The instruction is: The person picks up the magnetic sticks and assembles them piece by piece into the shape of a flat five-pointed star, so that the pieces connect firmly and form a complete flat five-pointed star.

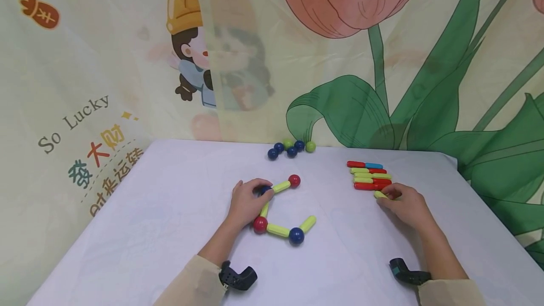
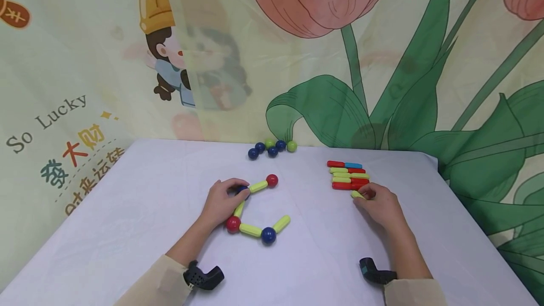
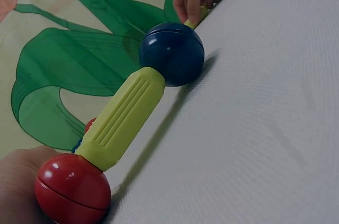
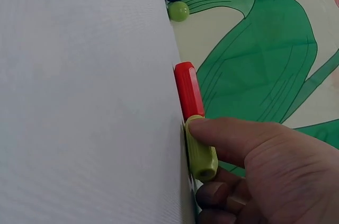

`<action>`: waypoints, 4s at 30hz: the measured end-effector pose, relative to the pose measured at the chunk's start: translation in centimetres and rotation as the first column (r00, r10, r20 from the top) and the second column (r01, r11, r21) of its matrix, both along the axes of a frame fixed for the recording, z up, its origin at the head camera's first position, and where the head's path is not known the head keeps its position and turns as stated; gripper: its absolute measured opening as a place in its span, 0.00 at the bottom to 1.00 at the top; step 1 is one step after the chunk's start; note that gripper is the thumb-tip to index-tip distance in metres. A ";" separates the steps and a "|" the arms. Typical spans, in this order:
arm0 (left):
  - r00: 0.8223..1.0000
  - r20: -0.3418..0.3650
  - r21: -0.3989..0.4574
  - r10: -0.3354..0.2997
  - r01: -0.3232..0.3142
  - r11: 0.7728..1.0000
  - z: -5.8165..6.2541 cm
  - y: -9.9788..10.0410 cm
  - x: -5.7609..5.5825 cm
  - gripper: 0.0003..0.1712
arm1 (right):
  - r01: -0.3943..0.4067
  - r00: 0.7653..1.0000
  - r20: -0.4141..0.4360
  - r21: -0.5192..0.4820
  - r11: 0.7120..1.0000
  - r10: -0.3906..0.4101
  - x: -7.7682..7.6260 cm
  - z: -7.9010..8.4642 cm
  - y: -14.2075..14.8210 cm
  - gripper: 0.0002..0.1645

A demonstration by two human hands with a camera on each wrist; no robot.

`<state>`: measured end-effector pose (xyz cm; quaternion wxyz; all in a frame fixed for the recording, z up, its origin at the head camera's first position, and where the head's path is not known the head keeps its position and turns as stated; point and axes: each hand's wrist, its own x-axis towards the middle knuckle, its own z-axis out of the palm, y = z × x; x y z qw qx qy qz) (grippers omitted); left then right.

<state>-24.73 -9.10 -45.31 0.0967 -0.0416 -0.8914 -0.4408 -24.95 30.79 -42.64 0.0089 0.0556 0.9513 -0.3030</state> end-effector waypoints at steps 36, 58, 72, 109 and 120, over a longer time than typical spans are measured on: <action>1.000 0.000 0.012 -0.010 0.010 1.000 -0.1 0.0 0.0 0.14 | -0.124 0.985 -0.136 -0.166 0.978 0.102 -1.7 1.1 -5.1 0.25; 1.000 -0.004 0.008 -0.007 0.007 1.000 -0.2 0.0 -0.2 0.14 | -0.151 0.986 -0.101 -0.209 0.966 0.133 -3.5 0.6 -10.4 0.22; 1.000 -0.010 0.002 -0.006 0.006 1.000 -0.2 -0.1 -0.2 0.14 | -0.262 0.965 -0.083 -0.194 0.946 0.250 -3.7 0.1 -13.7 0.19; 1.000 -0.018 -0.014 -0.012 0.012 1.000 -0.3 -0.1 -0.3 0.14 | -0.287 0.957 0.026 -0.095 0.953 0.290 -1.8 0.5 -13.5 0.14; 1.000 -0.016 -0.026 -0.004 0.004 1.000 -0.3 -0.1 -0.3 0.14 | -0.335 0.938 0.055 -0.122 0.934 0.343 0.2 0.7 -12.3 0.11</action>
